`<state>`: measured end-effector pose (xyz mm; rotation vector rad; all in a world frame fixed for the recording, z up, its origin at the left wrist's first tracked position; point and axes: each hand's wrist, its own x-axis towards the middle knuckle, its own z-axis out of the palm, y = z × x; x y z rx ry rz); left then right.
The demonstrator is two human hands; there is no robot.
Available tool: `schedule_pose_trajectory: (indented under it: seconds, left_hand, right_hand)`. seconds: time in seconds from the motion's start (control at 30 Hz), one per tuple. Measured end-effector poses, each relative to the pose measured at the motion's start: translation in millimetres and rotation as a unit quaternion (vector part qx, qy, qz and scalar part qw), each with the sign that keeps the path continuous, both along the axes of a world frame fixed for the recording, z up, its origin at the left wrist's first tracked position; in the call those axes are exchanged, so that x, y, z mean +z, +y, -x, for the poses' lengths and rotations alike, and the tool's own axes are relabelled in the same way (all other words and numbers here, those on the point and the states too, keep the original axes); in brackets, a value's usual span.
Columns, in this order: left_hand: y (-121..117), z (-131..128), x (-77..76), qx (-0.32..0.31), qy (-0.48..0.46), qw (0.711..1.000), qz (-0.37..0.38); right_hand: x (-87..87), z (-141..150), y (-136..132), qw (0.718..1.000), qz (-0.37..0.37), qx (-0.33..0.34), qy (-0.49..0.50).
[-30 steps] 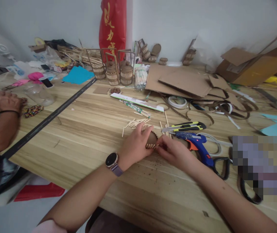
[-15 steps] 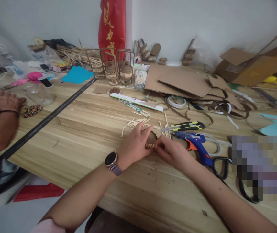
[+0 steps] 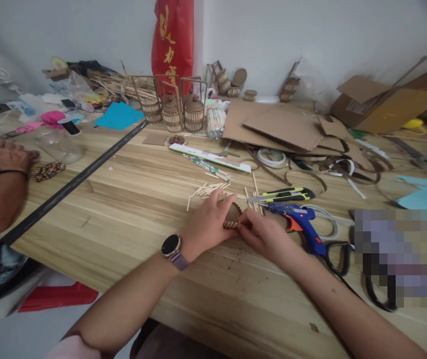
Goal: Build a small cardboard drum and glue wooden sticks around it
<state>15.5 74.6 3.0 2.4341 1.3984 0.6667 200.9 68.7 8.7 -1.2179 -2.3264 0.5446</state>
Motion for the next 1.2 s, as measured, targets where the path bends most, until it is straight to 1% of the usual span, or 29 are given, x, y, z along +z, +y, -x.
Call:
schedule_pose_trajectory:
  seconds: [0.17,0.27,0.37,0.5,0.57,0.6,0.67,0.7,0.77,0.83,0.93,1.03,1.13,1.2]
  left_hand:
    - [-1.0,-1.7,-0.4,0.018,-0.007,1.000,0.005]
    - [-0.3,-1.0,-0.2,0.016,-0.019,1.000,0.007]
    - [0.5,0.4,0.2,0.013,-0.026,0.999,0.017]
    - [0.2,0.4,-1.0,0.023,-0.041,0.999,0.024]
    - [-0.6,-0.8,-2.3,0.029,-0.053,0.998,0.013]
    - [-1.0,-1.5,-2.9,0.032,-0.058,0.998,0.007]
    - [-1.7,-2.9,-3.8,0.040,-0.061,0.997,-0.001]
    - [-2.0,-3.5,-4.2,0.044,-0.060,0.997,-0.004]
    - [-2.2,-4.5,-4.7,0.049,-0.059,0.997,-0.009]
    - [-2.3,-5.2,-5.1,0.049,-0.059,0.997,-0.012]
    - [-2.6,-5.7,-5.3,0.054,-0.054,0.997,-0.003]
    - [-2.9,-5.7,-4.8,0.055,-0.049,0.997,0.003]
    - [-2.6,-5.3,-4.8,0.048,-0.050,0.998,0.001]
    - [-2.3,-5.0,-5.2,0.049,-0.053,0.997,0.000]
  right_hand:
    - [-1.8,-1.2,0.5,1.000,0.007,-0.009,0.002]
    - [2.4,-4.6,1.5,0.999,0.019,-0.014,0.023]
    - [17.2,-12.8,2.0,0.998,0.032,-0.053,0.021]
    - [41.2,-36.2,0.2,0.989,0.028,-0.139,-0.030]
    - [46.3,-52.5,-2.3,0.973,0.021,-0.214,-0.087]
    - [46.2,-60.8,-3.9,0.957,0.016,-0.258,-0.130]
    - [41.4,-76.0,-7.0,0.920,0.023,-0.328,-0.214]
    - [37.2,-82.2,-8.2,0.906,0.042,-0.344,-0.242]
    - [27.2,-91.3,-9.1,0.895,0.089,-0.346,-0.266]
    - [17.9,-96.4,-8.1,0.899,0.126,-0.328,-0.263]
    - [10.9,-100.0,-5.5,0.907,0.129,-0.318,-0.246]
    - [14.3,-101.9,-5.3,0.920,0.121,-0.314,-0.202]
    - [22.6,-101.9,-8.1,0.937,0.125,-0.299,-0.129]
    - [26.9,-99.9,-11.1,0.944,0.117,-0.298,-0.080]
